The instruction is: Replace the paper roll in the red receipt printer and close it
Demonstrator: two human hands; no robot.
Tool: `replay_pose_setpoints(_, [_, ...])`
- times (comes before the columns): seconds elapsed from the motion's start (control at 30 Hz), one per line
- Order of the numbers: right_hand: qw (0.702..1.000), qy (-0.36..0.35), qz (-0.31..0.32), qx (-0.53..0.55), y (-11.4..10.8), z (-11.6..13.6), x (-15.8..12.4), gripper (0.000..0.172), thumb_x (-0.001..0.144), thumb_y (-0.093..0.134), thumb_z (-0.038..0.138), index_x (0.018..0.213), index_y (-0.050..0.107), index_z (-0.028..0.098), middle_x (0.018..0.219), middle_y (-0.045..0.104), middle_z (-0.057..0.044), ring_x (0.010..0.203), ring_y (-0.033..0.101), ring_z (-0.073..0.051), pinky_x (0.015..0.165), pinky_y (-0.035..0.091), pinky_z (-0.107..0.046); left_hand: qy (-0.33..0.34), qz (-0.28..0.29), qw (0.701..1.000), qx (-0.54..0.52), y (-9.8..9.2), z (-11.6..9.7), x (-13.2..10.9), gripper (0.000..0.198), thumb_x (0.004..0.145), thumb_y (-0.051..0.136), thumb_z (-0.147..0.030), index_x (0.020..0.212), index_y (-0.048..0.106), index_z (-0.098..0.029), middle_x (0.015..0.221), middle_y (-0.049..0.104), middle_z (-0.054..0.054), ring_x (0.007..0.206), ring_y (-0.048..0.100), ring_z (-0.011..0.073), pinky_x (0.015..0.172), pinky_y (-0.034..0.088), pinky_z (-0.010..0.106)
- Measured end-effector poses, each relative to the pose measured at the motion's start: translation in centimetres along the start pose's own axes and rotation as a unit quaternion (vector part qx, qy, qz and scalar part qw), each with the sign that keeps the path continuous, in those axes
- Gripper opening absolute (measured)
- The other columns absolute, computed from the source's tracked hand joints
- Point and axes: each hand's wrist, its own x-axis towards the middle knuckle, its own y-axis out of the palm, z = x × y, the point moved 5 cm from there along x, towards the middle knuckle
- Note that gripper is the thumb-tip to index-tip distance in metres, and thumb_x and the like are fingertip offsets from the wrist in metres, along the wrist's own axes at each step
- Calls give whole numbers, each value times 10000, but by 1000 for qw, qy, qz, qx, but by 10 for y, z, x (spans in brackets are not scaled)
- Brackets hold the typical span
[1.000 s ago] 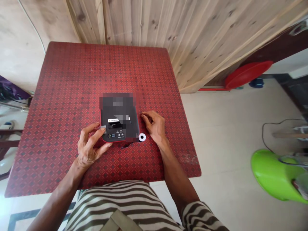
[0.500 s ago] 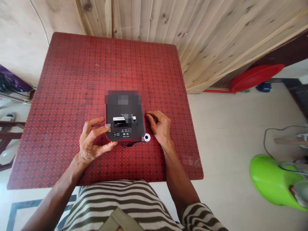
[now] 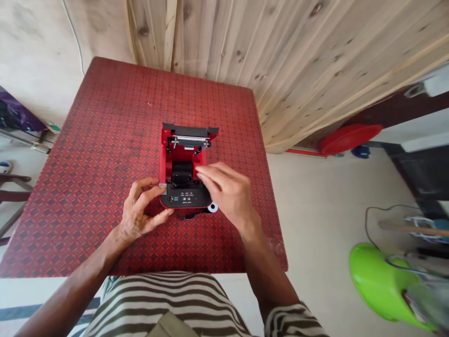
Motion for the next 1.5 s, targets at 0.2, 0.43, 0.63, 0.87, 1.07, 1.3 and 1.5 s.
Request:
replay_pose_setpoints(0.2, [939,-31,271,-212,41,26,55,216,1022,568,103,1121,752,161,1057,804,-97,805,773,-216,601,493,-310,2,-5,1000,4,0,-4,0,485,918,750,-386,1349,581,-243,1215,654,113,1062,691,227,876,630,358])
replay_pose_setpoints(0.43, [921,-49,319,-219,53,24,70,200,999,599,108,1115,757,144,1062,801,-140,857,771,-244,663,505,-332,11,-9,1000,11,0,-3,2,494,921,750,-378,1361,566,-249,1209,654,114,1058,691,225,866,640,362])
replay_pose_setpoints(0.63, [943,-19,262,-203,20,37,55,188,1003,600,149,1144,723,167,1056,785,-105,788,744,-218,614,474,-315,20,-2,1000,4,1,-2,1,514,921,757,-389,1363,562,-212,1257,641,137,1125,674,241,915,637,385])
replay_pose_setpoints(0.87, [989,89,-6,118,-40,-9,13,265,893,812,307,1133,724,238,1033,765,-9,640,607,-107,633,518,-272,5,8,1000,-15,6,1,-1,745,845,836,-480,1458,507,-211,1519,500,201,1394,567,332,1067,606,492])
replay_pose_setpoints(1.07, [910,254,-111,307,11,-88,-34,345,808,844,407,1089,728,245,1015,749,-18,851,687,-170,779,557,-327,-6,54,999,4,17,6,2,973,835,828,-540,1623,340,-248,1630,430,215,1501,483,365,1142,556,552])
replay_pose_setpoints(1.3, [928,256,-50,267,45,-95,-37,290,843,772,353,1103,731,231,927,733,-4,732,640,-148,680,505,-293,3,58,998,11,11,8,4,931,829,841,-517,1600,390,-256,1593,505,194,1453,554,348,1133,568,525])
replay_pose_setpoints(1.5, [940,230,-31,249,43,-90,-33,331,887,738,296,1211,695,242,1073,742,-35,823,675,-162,733,554,-315,11,62,998,13,9,8,8,924,813,862,-505,1584,416,-261,1590,516,185,1430,576,352,1118,574,528])
